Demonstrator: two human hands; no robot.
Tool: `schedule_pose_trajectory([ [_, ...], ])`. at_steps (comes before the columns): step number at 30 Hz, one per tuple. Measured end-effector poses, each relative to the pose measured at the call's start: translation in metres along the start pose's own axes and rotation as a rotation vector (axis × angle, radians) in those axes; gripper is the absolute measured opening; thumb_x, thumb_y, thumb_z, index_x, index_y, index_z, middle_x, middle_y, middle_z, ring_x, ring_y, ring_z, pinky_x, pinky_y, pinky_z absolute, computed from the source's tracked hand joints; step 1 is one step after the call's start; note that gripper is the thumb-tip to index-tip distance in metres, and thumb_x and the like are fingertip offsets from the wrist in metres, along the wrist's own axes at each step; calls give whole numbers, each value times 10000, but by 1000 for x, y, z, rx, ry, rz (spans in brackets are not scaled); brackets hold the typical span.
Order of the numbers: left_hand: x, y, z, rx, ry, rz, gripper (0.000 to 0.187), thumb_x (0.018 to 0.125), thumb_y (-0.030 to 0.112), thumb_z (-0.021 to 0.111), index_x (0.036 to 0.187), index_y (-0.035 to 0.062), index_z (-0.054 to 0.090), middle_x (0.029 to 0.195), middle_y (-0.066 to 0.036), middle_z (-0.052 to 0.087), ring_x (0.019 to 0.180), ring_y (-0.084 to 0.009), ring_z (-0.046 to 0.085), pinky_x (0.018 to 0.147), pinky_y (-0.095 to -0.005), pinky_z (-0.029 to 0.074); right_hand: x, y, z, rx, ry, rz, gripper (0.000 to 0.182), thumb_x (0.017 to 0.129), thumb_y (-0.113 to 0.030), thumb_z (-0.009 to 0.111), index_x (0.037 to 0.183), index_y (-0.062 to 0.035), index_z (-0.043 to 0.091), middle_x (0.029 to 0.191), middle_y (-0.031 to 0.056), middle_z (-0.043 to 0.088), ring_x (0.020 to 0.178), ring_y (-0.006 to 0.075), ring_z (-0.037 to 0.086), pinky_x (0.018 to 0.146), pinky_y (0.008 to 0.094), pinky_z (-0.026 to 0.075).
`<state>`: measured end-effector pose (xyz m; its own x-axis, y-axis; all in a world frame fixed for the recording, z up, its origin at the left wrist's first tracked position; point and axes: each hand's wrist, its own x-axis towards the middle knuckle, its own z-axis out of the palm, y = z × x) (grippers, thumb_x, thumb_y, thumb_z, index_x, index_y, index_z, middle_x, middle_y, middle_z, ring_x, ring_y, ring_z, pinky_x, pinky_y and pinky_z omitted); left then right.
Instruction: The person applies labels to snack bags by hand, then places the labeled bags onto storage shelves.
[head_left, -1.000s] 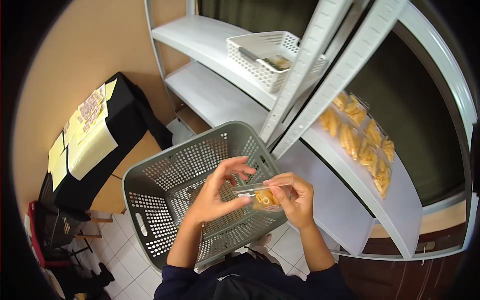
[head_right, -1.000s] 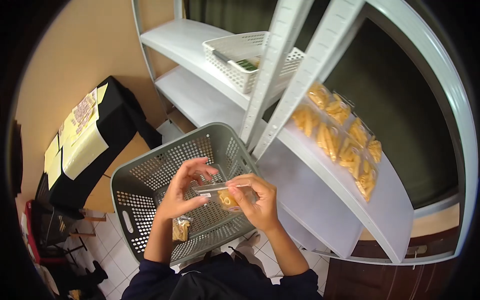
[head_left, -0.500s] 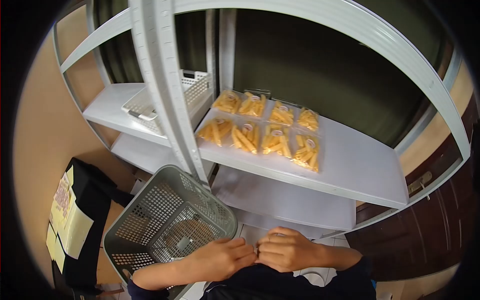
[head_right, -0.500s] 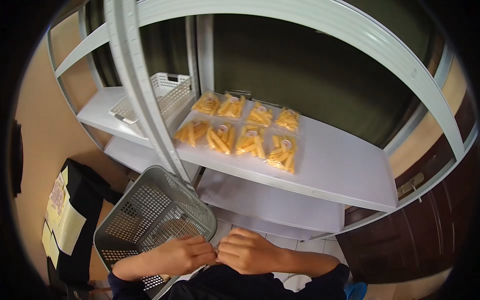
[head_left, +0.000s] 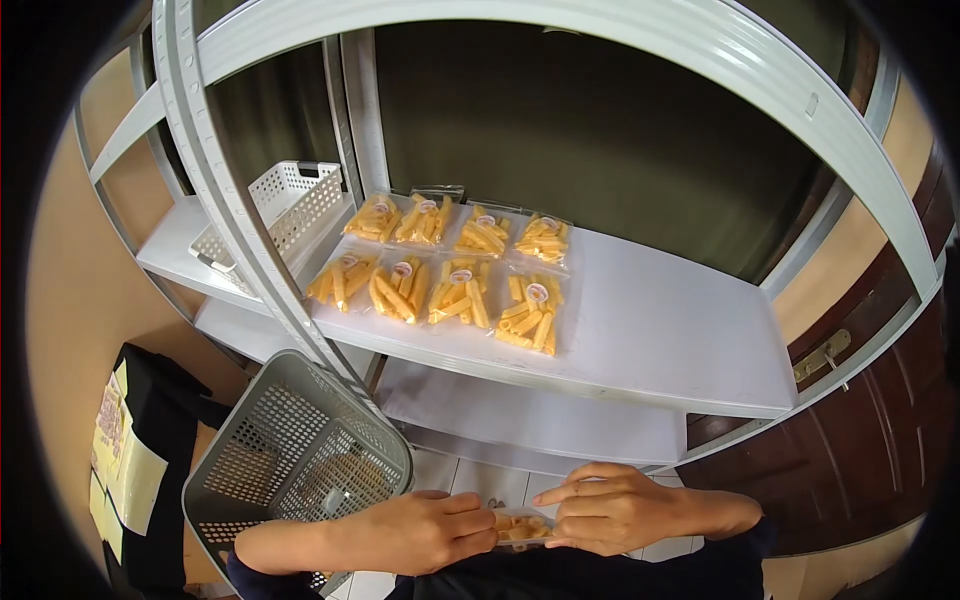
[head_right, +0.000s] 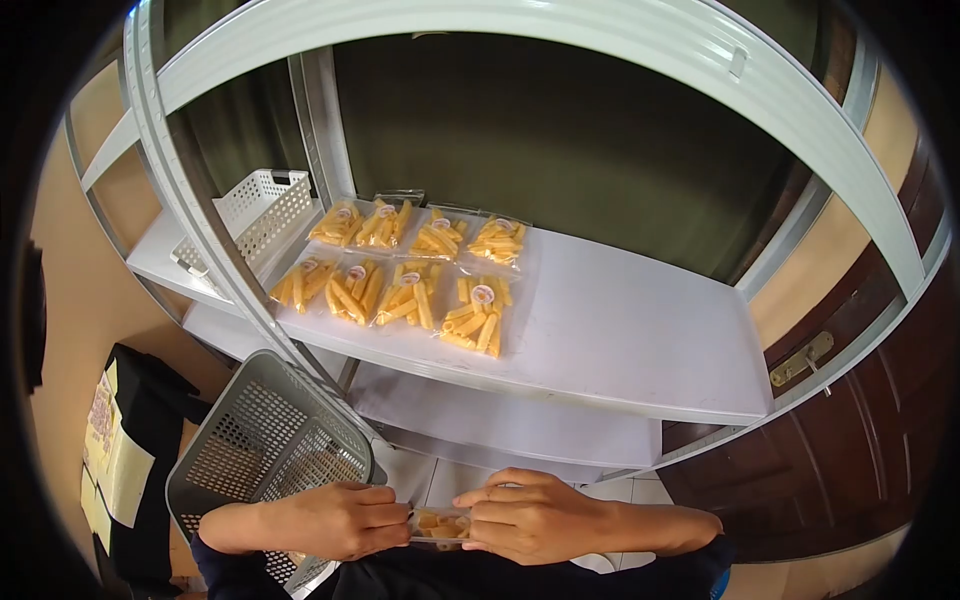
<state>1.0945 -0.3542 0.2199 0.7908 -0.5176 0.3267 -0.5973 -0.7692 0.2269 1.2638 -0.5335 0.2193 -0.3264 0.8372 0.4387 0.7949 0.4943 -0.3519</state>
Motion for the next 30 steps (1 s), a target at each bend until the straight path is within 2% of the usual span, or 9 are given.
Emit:
schedule_pose_trajectory([
  [5, 16, 2, -9, -41, -39, -150, 123, 721, 111, 564, 792, 28, 509, 768, -49, 505, 693, -170, 522, 575, -270, 485, -10, 20, -19, 136, 4, 38, 189, 768, -171, 635, 662, -44, 545, 784, 64, 600, 805, 176, 599, 700, 279, 467],
  [9, -7, -15, -22, -19, 147, -349, 108, 729, 92, 577, 780, 26, 507, 740, -68, 528, 653, -209, 526, 576, -300, 473, -26, 70, -65, 434, 248, 499, 88, 807, -102, 581, 751, -42, 551, 867, 66, 610, 809, 148, 598, 675, 269, 478],
  [13, -46, -4, -9, -131, 444, -670, 134, 767, 111, 565, 825, 13, 495, 720, -79, 533, 636, -202, 524, 569, -294, 442, -28, 163, -115, 385, 567, 779, 161, 878, -182, 488, 904, -25, 515, 899, 57, 603, 768, 121, 587, 659, 254, 477],
  [14, -55, 0, -2, -288, 586, -771, 144, 780, 117, 556, 844, 7, 489, 723, -78, 532, 634, -187, 522, 567, -285, 432, -28, 194, -121, 428, 583, 780, 169, 879, -194, 488, 906, -30, 518, 889, 55, 603, 745, 117, 585, 648, 249, 475],
  [16, -67, 7, 5, -286, 599, -841, 142, 800, 109, 523, 866, -5, 470, 718, -80, 519, 650, -160, 520, 573, -269, 427, -33, 263, -124, 483, 590, 806, 177, 876, -212, 498, 920, -43, 525, 864, 48, 602, 698, 110, 574, 625, 239, 472],
  [18, -79, 12, 20, -260, 830, -1015, 113, 803, 82, 498, 851, -13, 460, 719, -85, 506, 647, -146, 513, 571, -257, 418, -41, 322, -111, 492, 574, 822, 179, 872, -219, 508, 930, -51, 529, 849, 44, 601, 673, 106, 567, 612, 234, 469],
  [20, -90, 22, 24, -190, 861, -1163, 93, 811, 69, 479, 834, -17, 451, 711, -74, 485, 628, -124, 474, 573, -243, 394, -42, 367, -98, 603, 498, 982, 151, 859, -185, 524, 945, -60, 524, 806, 13, 580, 669, 77, 528, 592, 222, 453],
  [24, -119, 47, 33, -165, 921, -1462, 141, 876, 155, 439, 832, 21, 430, 706, -33, 420, 656, -107, 408, 595, -231, 346, -33, 399, -85, 595, 428, 1081, 163, 856, -201, 525, 946, -66, 546, 799, 1, 581, 642, 72, 522, 561, 225, 451],
  [30, -163, 68, 51, -69, 1082, -1541, 124, 875, 125, 435, 851, 3, 440, 703, -40, 433, 649, -108, 427, 596, -237, 359, -36, 412, -76, 267, 582, 1086, 176, 820, -218, 556, 931, -90, 604, 776, 9, 589, 638, 92, 538, 525, 242, 454],
])
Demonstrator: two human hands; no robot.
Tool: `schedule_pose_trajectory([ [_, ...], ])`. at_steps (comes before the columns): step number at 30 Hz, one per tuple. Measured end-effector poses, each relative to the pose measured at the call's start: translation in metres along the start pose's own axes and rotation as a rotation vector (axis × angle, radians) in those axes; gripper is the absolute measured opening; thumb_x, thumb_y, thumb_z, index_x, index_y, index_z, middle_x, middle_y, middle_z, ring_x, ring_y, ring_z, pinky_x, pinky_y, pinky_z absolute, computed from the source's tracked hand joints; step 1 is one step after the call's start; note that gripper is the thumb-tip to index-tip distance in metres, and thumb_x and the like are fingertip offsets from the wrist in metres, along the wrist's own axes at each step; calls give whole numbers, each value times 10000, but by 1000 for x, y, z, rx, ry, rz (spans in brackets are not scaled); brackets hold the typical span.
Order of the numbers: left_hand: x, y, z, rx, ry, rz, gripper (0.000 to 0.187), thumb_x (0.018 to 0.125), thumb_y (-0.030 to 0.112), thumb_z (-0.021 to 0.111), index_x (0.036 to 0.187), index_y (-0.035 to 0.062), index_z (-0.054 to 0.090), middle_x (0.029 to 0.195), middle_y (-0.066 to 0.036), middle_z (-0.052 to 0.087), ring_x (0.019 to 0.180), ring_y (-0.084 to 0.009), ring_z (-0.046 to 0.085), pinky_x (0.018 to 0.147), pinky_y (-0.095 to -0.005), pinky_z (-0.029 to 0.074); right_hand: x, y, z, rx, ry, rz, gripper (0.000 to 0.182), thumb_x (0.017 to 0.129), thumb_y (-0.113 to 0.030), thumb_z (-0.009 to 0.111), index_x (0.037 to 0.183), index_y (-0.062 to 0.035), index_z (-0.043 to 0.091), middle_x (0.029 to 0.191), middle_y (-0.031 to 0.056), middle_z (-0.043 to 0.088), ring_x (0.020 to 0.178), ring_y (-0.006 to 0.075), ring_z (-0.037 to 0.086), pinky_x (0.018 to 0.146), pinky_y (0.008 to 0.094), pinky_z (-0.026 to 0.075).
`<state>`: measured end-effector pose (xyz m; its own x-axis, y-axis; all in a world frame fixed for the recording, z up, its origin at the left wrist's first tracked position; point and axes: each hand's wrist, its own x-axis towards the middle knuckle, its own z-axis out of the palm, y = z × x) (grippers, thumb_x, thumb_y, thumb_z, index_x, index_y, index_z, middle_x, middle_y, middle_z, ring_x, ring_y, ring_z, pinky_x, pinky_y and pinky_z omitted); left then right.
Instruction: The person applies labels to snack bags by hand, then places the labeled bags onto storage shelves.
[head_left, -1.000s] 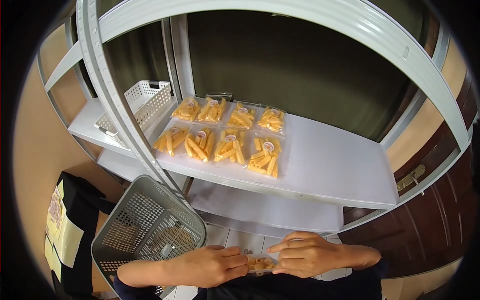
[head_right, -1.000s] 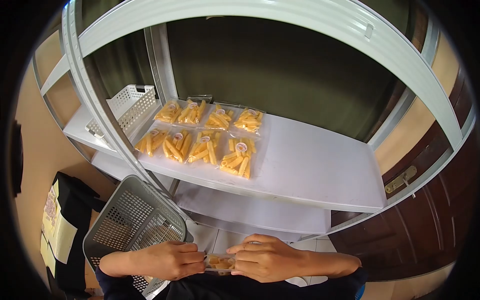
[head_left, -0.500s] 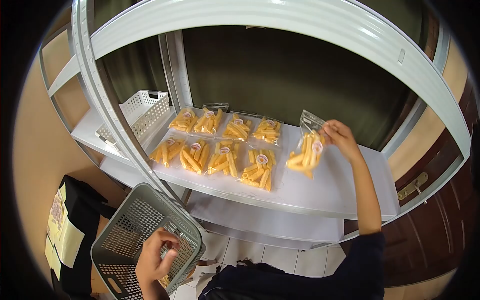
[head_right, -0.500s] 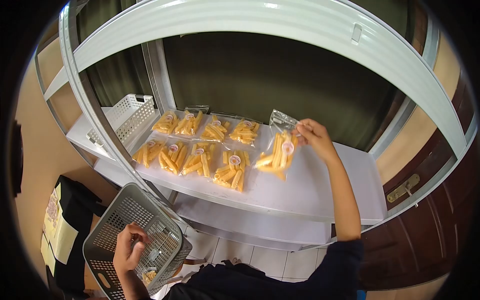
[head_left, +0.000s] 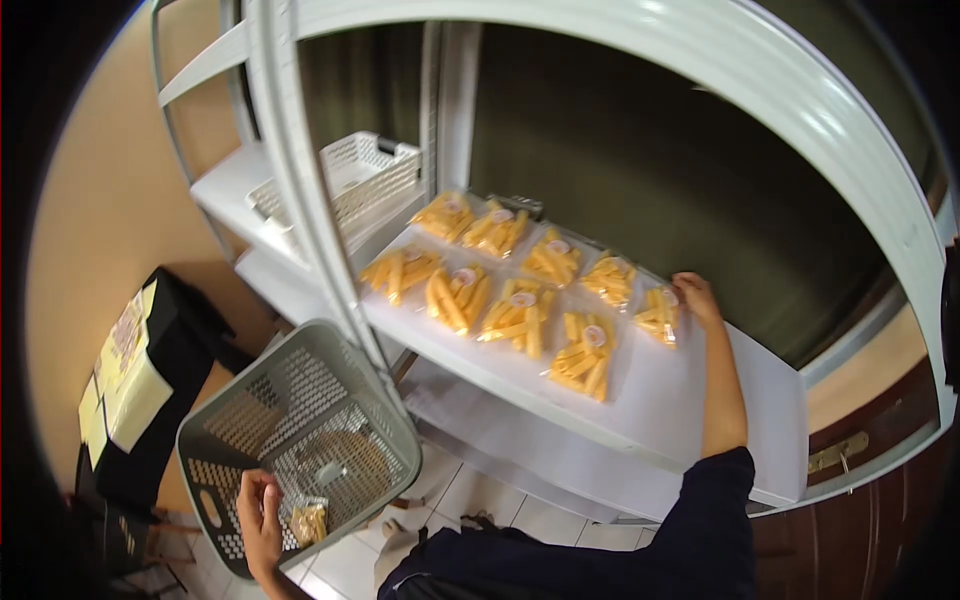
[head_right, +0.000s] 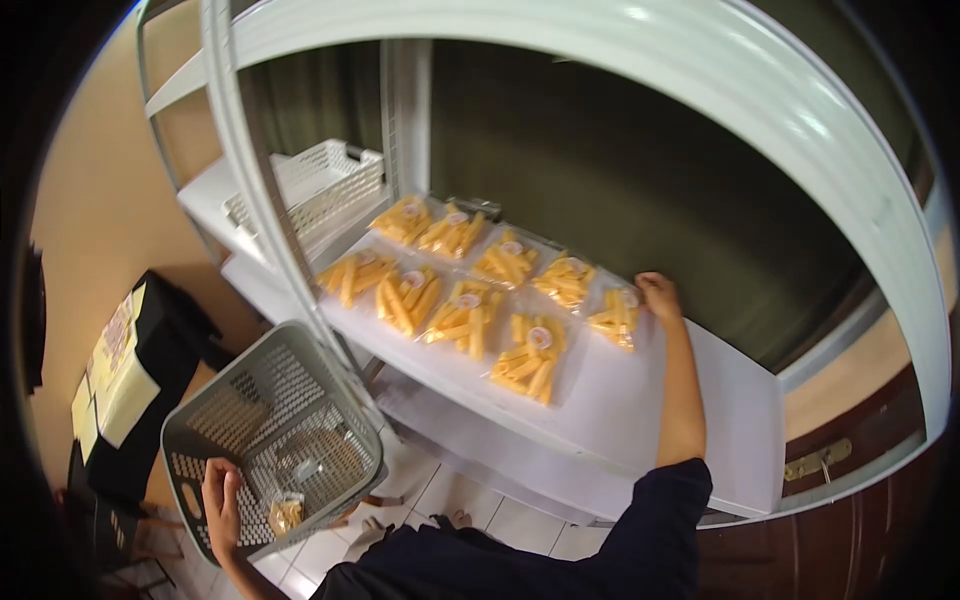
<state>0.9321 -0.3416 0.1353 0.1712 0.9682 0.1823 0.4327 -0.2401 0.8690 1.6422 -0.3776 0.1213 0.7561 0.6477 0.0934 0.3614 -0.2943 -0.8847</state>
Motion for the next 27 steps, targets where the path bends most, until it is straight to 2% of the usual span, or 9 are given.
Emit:
schedule_pose_trajectory([
  [2, 1, -7, -8, 34, 24, -42, 113, 870, 116, 433, 854, 6, 452, 718, -41, 444, 678, -117, 436, 630, -235, 371, -3, 6, -7, -4, 102, -40, 178, 796, -213, 586, 904, -76, 623, 761, 16, 610, 649, 98, 549, 500, 244, 456],
  [5, 7, -40, -25, 34, 16, -106, 138, 882, 137, 440, 836, 10, 466, 722, -30, 448, 679, -104, 431, 634, -228, 368, -13, 4, -33, -298, 116, -282, 238, 807, -239, 584, 925, -35, 621, 875, 73, 628, 804, 150, 580, 733, 270, 449],
  [7, 14, -84, -37, -85, 10, -171, 143, 899, 158, 438, 873, 24, 481, 723, -5, 447, 667, -82, 422, 614, -212, 359, -47, -30, -33, -418, 203, -352, 255, 816, -253, 590, 936, -29, 610, 928, 86, 607, 842, 170, 572, 752, 279, 440],
  [11, 20, -220, -56, -70, -17, -341, 138, 882, 170, 490, 897, 34, 476, 704, 7, 440, 640, -56, 401, 571, -198, 351, -191, -140, 46, -731, 625, -944, 230, 790, -152, 621, 961, -2, 583, 963, 115, 575, 883, 261, 549, 811, 330, 427],
  [13, 11, -319, -56, 2, -41, -451, 197, 846, 195, 553, 893, 17, 484, 749, -25, 510, 689, -91, 468, 620, -237, 408, -259, -141, 100, -776, 533, -965, 174, 791, -53, 578, 940, 34, 557, 912, 139, 578, 846, 273, 546, 792, 349, 426],
  [16, -16, -446, -37, 315, -87, -703, 482, 704, 291, 686, 956, -64, 479, 879, -191, 565, 815, -286, 556, 729, -338, 449, -346, -138, 211, -367, -212, -983, 157, 691, 23, 560, 833, -42, 561, 850, 100, 568, 834, 290, 553, 760, 410, 424],
  [20, -31, -469, -18, 573, -323, -899, 687, 667, 414, 666, 1099, -56, 413, 1152, -234, 427, 1065, -350, 440, 889, -407, 382, -421, -146, 319, -306, -695, -913, 161, 657, -31, 642, 808, -58, 594, 919, 82, 557, 844, 250, 561, 718, 336, 442],
  [24, -32, -473, 2, 663, -45, -1113, 867, 659, 457, 662, 1225, -44, 240, 1258, -200, 290, 1185, -337, 283, 930, -447, 342, -446, -145, 361, -302, -818, -748, 177, 644, -31, 654, 813, -62, 608, 936, 83, 555, 849, 244, 566, 707, 329, 449],
  [27, -43, -494, 12, 617, -140, -1348, 954, 651, 493, 656, 1263, -37, 151, 1280, -198, 251, 1189, -336, 267, 947, -442, 328, -452, -142, 380, -367, -799, -683, 187, 635, -20, 656, 812, -61, 613, 929, 83, 558, 854, 249, 567, 710, 334, 457],
])
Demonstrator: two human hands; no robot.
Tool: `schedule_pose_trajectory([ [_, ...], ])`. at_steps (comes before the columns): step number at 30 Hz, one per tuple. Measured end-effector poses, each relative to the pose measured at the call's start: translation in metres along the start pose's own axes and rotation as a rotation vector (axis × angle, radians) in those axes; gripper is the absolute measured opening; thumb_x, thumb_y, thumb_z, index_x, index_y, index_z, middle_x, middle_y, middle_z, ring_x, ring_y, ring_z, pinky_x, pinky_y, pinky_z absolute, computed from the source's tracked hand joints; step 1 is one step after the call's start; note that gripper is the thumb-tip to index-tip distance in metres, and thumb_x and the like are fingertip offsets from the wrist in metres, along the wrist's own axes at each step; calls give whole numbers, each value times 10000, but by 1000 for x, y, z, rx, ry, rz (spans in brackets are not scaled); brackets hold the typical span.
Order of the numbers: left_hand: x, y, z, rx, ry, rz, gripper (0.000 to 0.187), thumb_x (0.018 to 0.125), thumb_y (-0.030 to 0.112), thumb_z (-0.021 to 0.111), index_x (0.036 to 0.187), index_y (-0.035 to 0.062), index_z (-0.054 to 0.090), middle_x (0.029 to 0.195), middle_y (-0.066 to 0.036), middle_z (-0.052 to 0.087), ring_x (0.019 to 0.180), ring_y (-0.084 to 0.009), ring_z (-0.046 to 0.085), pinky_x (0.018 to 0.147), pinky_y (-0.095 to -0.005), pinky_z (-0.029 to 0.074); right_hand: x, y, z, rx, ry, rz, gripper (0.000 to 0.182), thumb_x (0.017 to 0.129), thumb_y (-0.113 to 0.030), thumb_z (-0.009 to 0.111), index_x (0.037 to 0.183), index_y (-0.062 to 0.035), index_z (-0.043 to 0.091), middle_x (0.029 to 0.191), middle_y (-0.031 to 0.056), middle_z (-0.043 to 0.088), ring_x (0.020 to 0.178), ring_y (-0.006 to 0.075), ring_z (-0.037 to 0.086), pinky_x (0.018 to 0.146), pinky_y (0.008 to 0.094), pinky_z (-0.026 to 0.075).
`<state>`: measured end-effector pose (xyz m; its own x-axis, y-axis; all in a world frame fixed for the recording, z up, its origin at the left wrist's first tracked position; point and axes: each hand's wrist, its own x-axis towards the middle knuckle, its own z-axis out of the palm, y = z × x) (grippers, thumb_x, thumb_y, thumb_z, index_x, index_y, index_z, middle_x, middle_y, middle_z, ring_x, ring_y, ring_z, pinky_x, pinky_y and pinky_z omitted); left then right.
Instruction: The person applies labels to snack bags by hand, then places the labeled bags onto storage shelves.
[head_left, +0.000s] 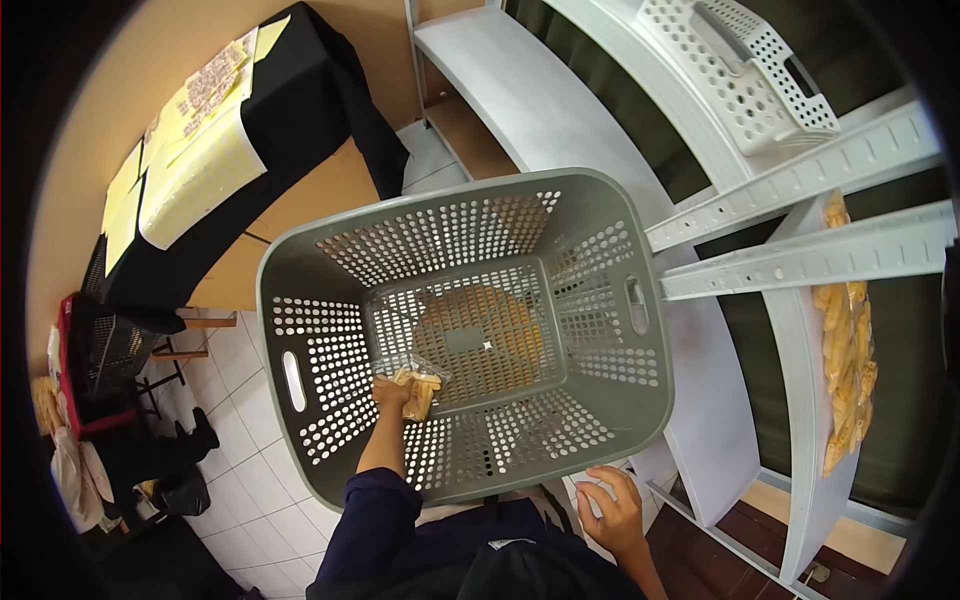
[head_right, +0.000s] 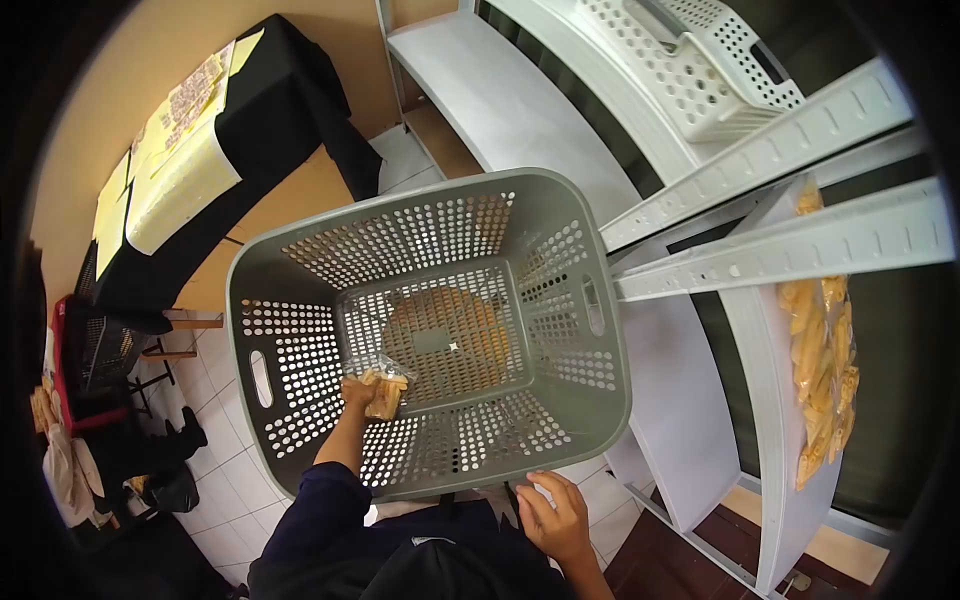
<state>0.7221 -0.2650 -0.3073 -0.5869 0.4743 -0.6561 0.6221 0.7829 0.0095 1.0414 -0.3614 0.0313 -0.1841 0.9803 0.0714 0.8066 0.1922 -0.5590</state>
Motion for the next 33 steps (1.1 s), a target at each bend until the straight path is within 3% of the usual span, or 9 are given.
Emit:
schedule_pose_trajectory([
  [3, -1, -16, 19, 20, -32, -14, 937, 663, 495, 645, 1248, -35, 140, 1224, -228, 292, 1168, -341, 298, 934, -439, 338, 6, -6, 12, 26, 29, 47, 190, 630, -13, 659, 810, -51, 611, 927, 82, 558, 852, 254, 568, 716, 339, 464],
  [9, -33, 15, -15, -576, 383, 603, 819, 612, 154, 720, 1203, -105, 216, 1145, -240, 330, 1063, -343, 372, 939, -376, 308, 39, -18, 29, 166, 59, 83, 177, 660, -19, 655, 827, -34, 600, 947, 107, 548, 864, 271, 561, 745, 344, 462],
  [14, -168, 93, -111, -638, 564, 1043, 839, 556, 138, 747, 1178, -87, 231, 1052, -184, 350, 938, -282, 404, 838, -373, 349, 112, -31, 17, 293, 271, 31, 226, 715, -83, 655, 913, -16, 570, 1024, 126, 515, 914, 280, 545, 778, 340, 448],
  [21, -308, 119, -160, -738, 851, 1537, 911, 497, 188, 805, 1158, 0, 207, 1087, -165, 303, 921, -269, 389, 801, -408, 354, 118, -37, -32, 410, 279, -106, 136, 751, -78, 599, 853, 9, 583, 814, 112, 583, 727, 267, 588, 638, 328, 466],
  [25, -350, 109, -193, -812, 493, 1682, 847, 591, 282, 750, 1194, 55, 201, 1095, -172, 296, 1010, -258, 334, 800, -371, 327, 88, -25, -83, 348, 325, -100, 60, 753, -58, 577, 783, -10, 596, 739, 90, 584, 669, 258, 589, 592, 326, 460],
  [27, -383, 116, -231, -779, 437, 1727, 586, 648, 255, 697, 1107, 61, 387, 1055, -129, 393, 981, -240, 384, 768, -348, 334, 69, -20, -106, 220, 204, -135, 60, 745, -67, 580, 778, -22, 602, 746, 79, 588, 668, 267, 583, 579, 340, 455],
  [29, -404, 127, -252, -51, 339, 2046, 288, 684, 182, 654, 917, 66, 531, 913, -60, 494, 888, -213, 443, 711, -325, 340, 51, -19, -126, 157, 261, -147, 61, 731, -82, 586, 758, -30, 605, 729, 71, 579, 657, 267, 572, 579, 350, 448],
  [30, -418, 131, -253, -38, 393, 2094, 122, 703, 167, 614, 770, 79, 562, 775, -19, 506, 778, -186, 465, 656, -306, 333, 43, -21, -138, 69, 244, -194, 53, 714, -67, 593, 750, -30, 602, 724, 72, 580, 648, 256, 568, 583, 341, 445],
  [33, -443, 139, -252, 208, 479, 2226, 110, 696, 172, 596, 740, 94, 533, 746, -11, 490, 724, -173, 464, 636, -296, 334, 19, -24, -159, -61, 254, -218, 35, 682, -63, 595, 698, -36, 580, 721, 67, 562, 641, 243, 546, 583, 351, 430],
])
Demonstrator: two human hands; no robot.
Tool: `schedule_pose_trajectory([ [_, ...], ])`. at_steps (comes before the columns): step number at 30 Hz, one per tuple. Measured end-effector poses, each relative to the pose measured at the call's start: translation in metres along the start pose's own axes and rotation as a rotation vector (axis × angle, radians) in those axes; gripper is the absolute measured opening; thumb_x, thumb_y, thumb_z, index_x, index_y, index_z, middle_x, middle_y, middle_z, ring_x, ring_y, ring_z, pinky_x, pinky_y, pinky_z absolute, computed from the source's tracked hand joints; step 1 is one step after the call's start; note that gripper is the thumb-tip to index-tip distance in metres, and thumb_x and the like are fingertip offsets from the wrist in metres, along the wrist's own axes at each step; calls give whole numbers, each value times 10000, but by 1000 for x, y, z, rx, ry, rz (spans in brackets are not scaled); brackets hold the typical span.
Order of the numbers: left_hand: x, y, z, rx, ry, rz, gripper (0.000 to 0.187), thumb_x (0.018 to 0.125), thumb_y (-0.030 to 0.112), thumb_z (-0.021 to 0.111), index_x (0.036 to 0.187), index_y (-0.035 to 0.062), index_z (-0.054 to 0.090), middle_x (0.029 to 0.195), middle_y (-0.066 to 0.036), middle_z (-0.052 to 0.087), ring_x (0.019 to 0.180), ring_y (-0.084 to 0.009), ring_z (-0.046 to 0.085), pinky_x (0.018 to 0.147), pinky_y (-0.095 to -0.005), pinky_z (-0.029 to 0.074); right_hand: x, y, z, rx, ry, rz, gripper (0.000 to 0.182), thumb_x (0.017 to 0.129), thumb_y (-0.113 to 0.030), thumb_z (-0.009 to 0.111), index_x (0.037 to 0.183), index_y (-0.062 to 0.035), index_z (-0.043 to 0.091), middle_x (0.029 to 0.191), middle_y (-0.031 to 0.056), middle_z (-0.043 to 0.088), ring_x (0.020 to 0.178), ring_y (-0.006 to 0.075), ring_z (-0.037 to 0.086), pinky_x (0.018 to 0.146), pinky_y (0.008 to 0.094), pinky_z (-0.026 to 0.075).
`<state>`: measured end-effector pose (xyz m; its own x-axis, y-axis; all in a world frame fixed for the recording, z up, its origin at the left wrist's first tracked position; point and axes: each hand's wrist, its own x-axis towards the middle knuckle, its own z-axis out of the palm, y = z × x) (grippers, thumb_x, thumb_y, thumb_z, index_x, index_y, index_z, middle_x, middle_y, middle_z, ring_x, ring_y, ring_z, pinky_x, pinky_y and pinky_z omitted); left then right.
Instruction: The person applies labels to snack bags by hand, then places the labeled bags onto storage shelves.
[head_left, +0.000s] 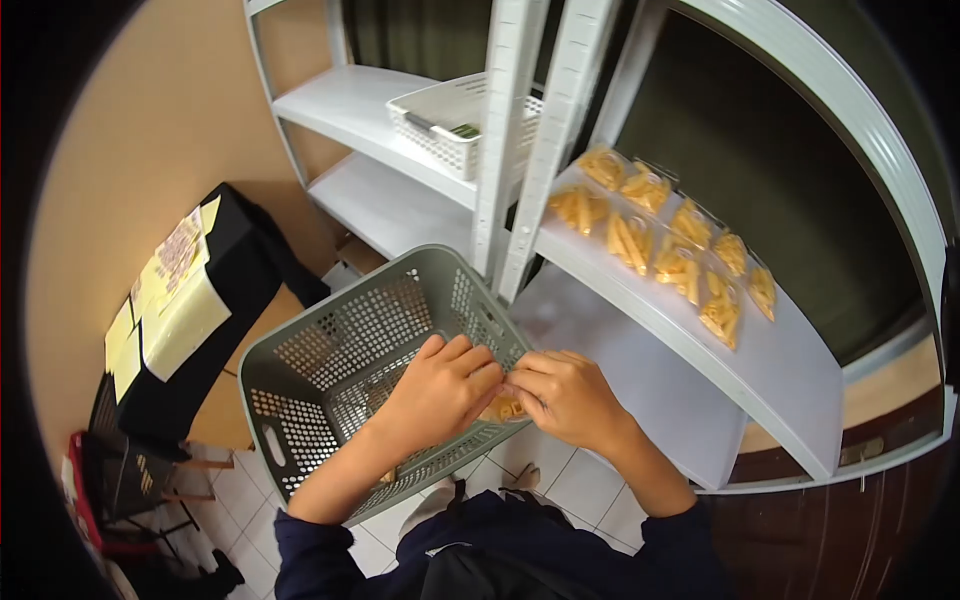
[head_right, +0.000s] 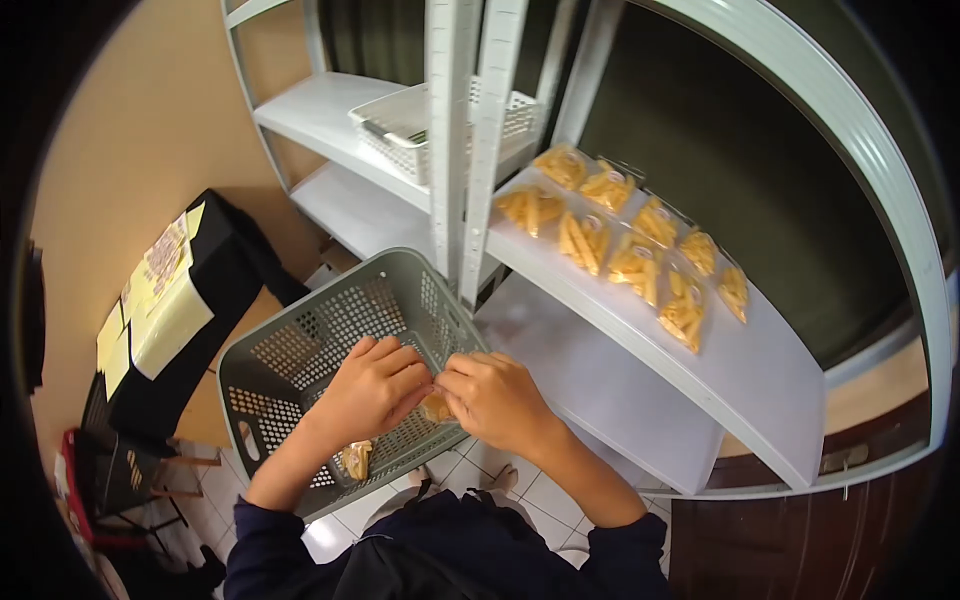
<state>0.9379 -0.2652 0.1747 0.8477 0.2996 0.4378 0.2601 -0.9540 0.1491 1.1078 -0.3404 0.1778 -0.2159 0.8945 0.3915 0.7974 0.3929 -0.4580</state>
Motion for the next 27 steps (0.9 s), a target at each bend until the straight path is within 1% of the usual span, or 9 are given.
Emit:
schedule_pose_trajectory([
  [5, 23, 33, -24, -56, -200, 228, 95, 694, 171, 565, 727, 94, 520, 706, -6, 482, 712, -164, 478, 621, -288, 357, -28, -12, -41, -212, -124, -249, 150, 677, -135, 596, 588, -63, 499, 660, 42, 447, 640, 190, 496, 577, 314, 388],
  [6, 28, 40, -29, -102, -280, 282, 95, 694, 170, 560, 735, 93, 523, 703, -6, 486, 717, -164, 481, 618, -293, 368, -35, -16, -49, -220, -115, -240, 150, 677, -135, 596, 588, -63, 499, 660, 42, 447, 640, 190, 496, 577, 314, 388],
  [8, 31, 54, -36, -192, -304, 367, 101, 703, 172, 557, 744, 88, 520, 703, -8, 485, 718, -164, 482, 592, -296, 388, -51, -24, -64, -212, -226, -418, 180, 685, -172, 586, 570, -83, 480, 643, 32, 418, 622, 169, 459, 579, 286, 351],
  [10, 32, 70, -41, -373, -464, 473, 107, 715, 178, 553, 768, 88, 531, 714, -6, 484, 721, -161, 484, 554, -286, 406, -71, -31, -70, -82, -260, -472, 202, 716, -180, 562, 558, -95, 470, 645, 27, 415, 626, 163, 452, 576, 289, 339],
  [11, 29, 76, -36, -373, -464, 497, 107, 715, 178, 553, 768, 88, 531, 714, -6, 484, 721, -161, 484, 554, -286, 406, -81, -35, -72, -119, -280, -507, 231, 752, -178, 547, 553, -93, 466, 636, 21, 407, 618, 154, 451, 566, 281, 339],
  [13, 28, 87, -28, -514, -466, 637, 133, 734, 184, 546, 811, 77, 542, 723, 3, 477, 721, -146, 483, 526, -267, 418, -100, -41, -76, -130, -271, -493, 239, 764, -181, 541, 556, -90, 467, 635, 18, 404, 611, 149, 447, 558, 276, 338],
  [16, 39, 95, -28, -455, -413, 687, 158, 741, 186, 541, 845, 68, 548, 723, 12, 468, 720, -132, 481, 532, -255, 432, -115, -38, -91, -133, -247, -464, 248, 775, -178, 545, 561, -78, 472, 637, 16, 397, 586, 138, 434, 538, 263, 335],
  [20, 53, 101, -20, -425, -457, 783, 163, 728, 184, 543, 833, 60, 540, 705, 8, 454, 692, -119, 478, 520, -235, 440, -136, -27, -102, -73, -233, -390, 243, 784, -181, 559, 584, -70, 477, 633, 20, 392, 578, 139, 435, 521, 267, 329],
  [27, 83, 118, 2, -484, -424, 813, 159, 701, 180, 547, 808, 62, 536, 675, 1, 447, 667, -122, 480, 522, -234, 451, -165, -1, -132, 14, -175, -301, 272, 791, -211, 589, 611, -70, 442, 611, 25, 351, 533, 148, 413, 506, 277, 336],
])
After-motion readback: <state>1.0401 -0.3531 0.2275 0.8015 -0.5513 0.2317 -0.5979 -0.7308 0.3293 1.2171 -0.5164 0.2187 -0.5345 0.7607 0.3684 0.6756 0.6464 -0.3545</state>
